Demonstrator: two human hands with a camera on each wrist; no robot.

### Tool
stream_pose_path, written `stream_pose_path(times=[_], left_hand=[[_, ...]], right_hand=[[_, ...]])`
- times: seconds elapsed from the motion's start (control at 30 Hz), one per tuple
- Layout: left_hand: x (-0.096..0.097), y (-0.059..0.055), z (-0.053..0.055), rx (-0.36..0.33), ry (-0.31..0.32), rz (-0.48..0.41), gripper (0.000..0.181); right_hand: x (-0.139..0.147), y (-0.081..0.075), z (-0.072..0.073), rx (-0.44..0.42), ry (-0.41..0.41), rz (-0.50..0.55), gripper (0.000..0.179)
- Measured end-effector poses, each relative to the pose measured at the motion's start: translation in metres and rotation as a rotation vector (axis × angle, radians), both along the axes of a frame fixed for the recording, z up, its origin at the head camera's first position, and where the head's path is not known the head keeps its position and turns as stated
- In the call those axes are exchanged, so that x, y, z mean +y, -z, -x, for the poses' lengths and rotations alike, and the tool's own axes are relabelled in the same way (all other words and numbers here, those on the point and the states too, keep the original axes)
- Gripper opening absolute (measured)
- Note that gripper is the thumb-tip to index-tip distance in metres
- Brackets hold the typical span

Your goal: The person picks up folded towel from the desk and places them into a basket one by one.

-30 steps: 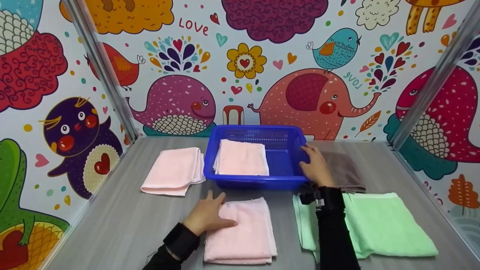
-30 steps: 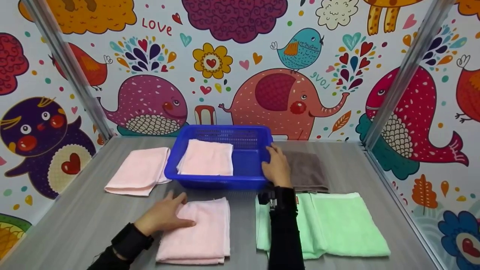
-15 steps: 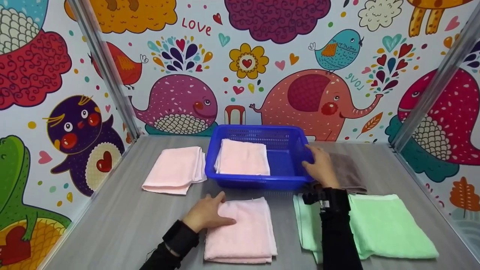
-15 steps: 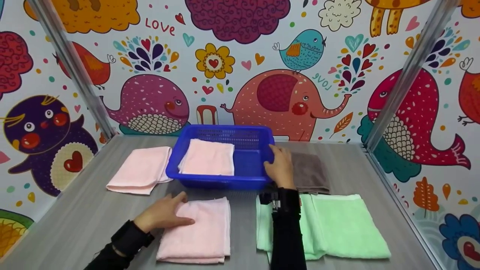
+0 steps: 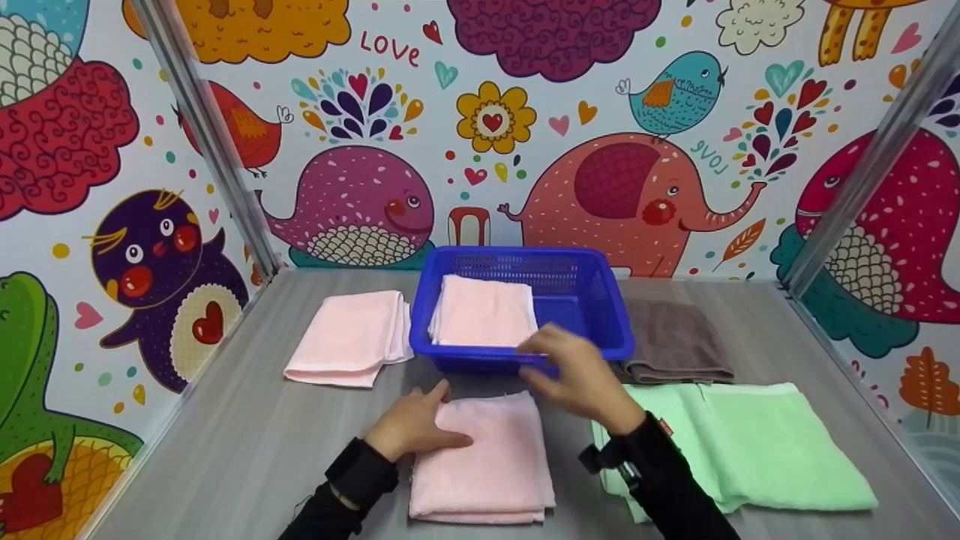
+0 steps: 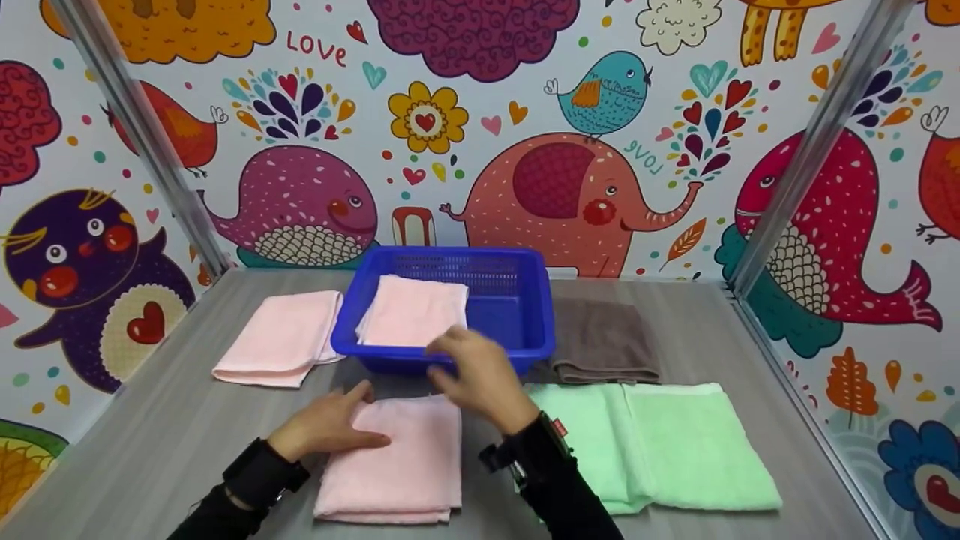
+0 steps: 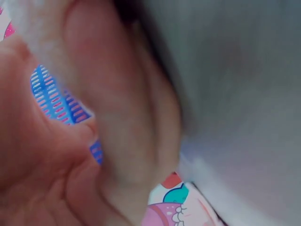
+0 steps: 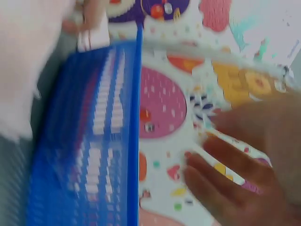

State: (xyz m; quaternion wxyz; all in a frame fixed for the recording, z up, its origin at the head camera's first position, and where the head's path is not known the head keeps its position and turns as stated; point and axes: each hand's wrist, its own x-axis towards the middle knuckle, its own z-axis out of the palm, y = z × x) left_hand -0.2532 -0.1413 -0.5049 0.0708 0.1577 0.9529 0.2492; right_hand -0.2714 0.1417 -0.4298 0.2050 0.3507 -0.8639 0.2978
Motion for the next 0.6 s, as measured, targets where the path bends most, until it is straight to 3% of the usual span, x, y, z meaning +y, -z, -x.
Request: stream_pose_path(times=[0.1, 0.33, 0.47, 0.6], left_hand=[[-0.002, -0.002, 0.0, -0.012, 0.009, 0.001, 0.078], [-0.015, -0.01, 0.001, -0.093, 0.081, -0.01, 0.057], [-0.019, -0.01, 0.004, -0.1, 0.115, -0.035, 0.052], [-0.022, -0.008, 0.007, -0.066, 0.146, -0.07, 0.053]], right_hand=[[-0.005, 0.01, -0.008, -0.121, -0.095, -0.121, 0.025], [-0.001, 0.047, -0.001, -0.299, -0.108, -0.334, 0.049], [0.004, 0.062, 0.007, -0.373, -0.079, -0.342, 0.061], [0.003, 0.07, 0.011, -0.405, -0.081, -0.309, 0.065]])
